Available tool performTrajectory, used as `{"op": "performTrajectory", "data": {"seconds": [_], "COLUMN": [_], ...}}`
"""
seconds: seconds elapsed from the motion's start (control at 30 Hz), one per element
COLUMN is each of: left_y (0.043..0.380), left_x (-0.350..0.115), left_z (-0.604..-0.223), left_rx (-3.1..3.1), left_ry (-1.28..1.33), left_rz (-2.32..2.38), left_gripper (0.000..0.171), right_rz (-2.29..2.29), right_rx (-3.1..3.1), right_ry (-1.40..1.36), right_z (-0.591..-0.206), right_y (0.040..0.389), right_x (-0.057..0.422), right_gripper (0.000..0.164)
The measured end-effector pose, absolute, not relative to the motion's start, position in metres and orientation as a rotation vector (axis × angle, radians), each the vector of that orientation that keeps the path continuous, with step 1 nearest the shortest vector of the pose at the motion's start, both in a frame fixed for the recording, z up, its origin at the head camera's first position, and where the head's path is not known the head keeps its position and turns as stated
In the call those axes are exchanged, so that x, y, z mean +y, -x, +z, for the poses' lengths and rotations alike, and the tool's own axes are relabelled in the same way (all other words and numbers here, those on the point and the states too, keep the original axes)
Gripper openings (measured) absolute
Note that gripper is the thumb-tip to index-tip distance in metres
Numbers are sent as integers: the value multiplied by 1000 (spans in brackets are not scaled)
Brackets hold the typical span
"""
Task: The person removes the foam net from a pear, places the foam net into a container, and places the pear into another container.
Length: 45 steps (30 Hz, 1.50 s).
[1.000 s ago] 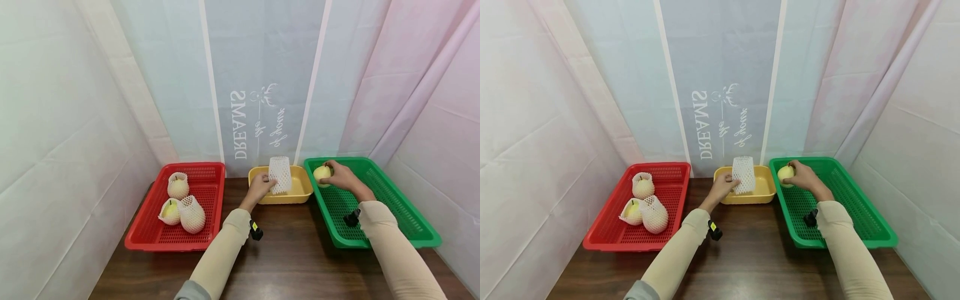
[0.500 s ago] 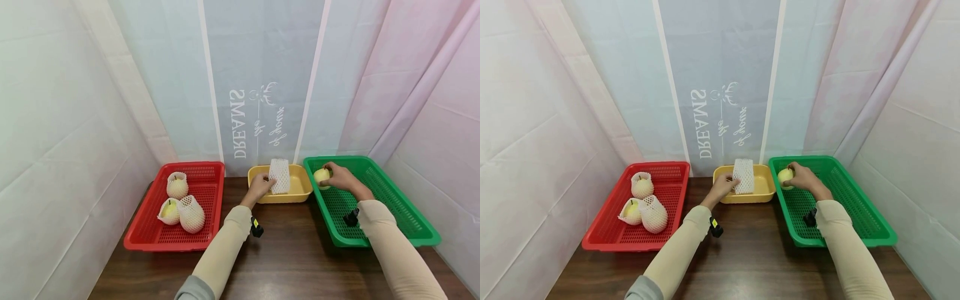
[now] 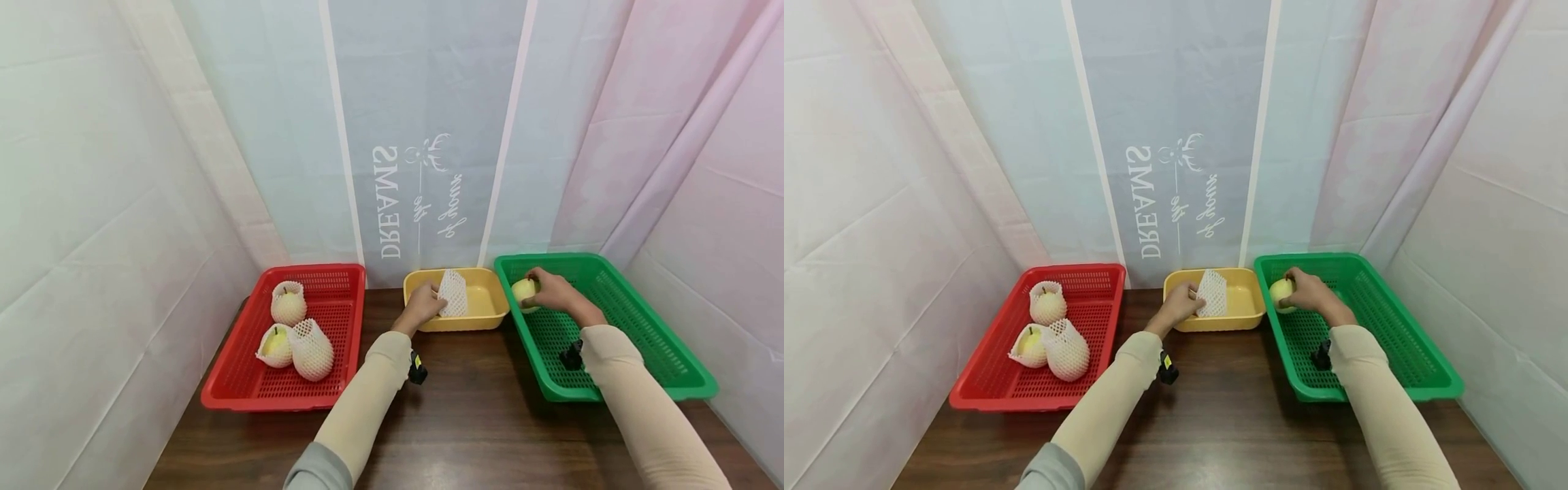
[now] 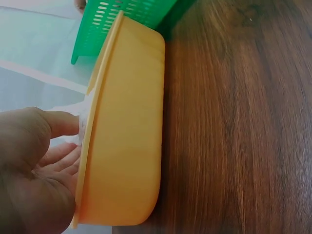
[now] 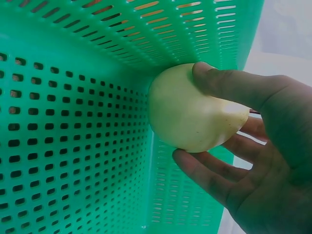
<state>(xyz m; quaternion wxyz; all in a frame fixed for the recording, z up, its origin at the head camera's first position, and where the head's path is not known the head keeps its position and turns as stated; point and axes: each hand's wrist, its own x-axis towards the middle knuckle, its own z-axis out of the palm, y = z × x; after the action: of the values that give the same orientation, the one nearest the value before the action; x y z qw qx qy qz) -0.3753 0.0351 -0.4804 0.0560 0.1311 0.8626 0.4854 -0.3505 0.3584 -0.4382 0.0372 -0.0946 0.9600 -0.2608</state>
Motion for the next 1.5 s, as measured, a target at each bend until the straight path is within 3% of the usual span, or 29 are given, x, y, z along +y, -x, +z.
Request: {"op": "performTrajectory", "data": {"seconds": [0.37, 0.4, 0.5, 0.53, 0.63, 0.7, 1.17, 1.5], "left_y": [376, 377, 381, 382, 391, 393, 392, 388], "left_x": [38, 38, 39, 39, 40, 40, 43, 42], "left_z": [-477, -477, -478, -478, -487, -487, -480, -474], "left_rx": [2710, 2717, 2726, 2727, 2753, 2743, 2843, 2825], "left_ry": [-361, -354, -359, -372, -426, -444, -455, -469], "left_rz": [1254, 1241, 1187, 1170, 1099, 1060, 693, 653], "left_gripper": [50, 49, 16, 14, 45, 52, 58, 50], "right_rz": [-783, -787, -791, -789, -770, -754, -717, -736], "right_rx": [2913, 2912, 2911, 2913, 2921, 2924, 2940, 2914], "right_ry": [301, 302, 308, 309, 309, 308, 316, 317], "right_z": [-443, -444, -445, -445, -447, -448, -457, -456], "right_y": [351, 351, 352, 352, 354, 355, 360, 361], "right_x": [357, 358, 358, 358, 359, 359, 359, 359], "right_gripper": [74, 74, 74, 74, 73, 73, 69, 70]}}
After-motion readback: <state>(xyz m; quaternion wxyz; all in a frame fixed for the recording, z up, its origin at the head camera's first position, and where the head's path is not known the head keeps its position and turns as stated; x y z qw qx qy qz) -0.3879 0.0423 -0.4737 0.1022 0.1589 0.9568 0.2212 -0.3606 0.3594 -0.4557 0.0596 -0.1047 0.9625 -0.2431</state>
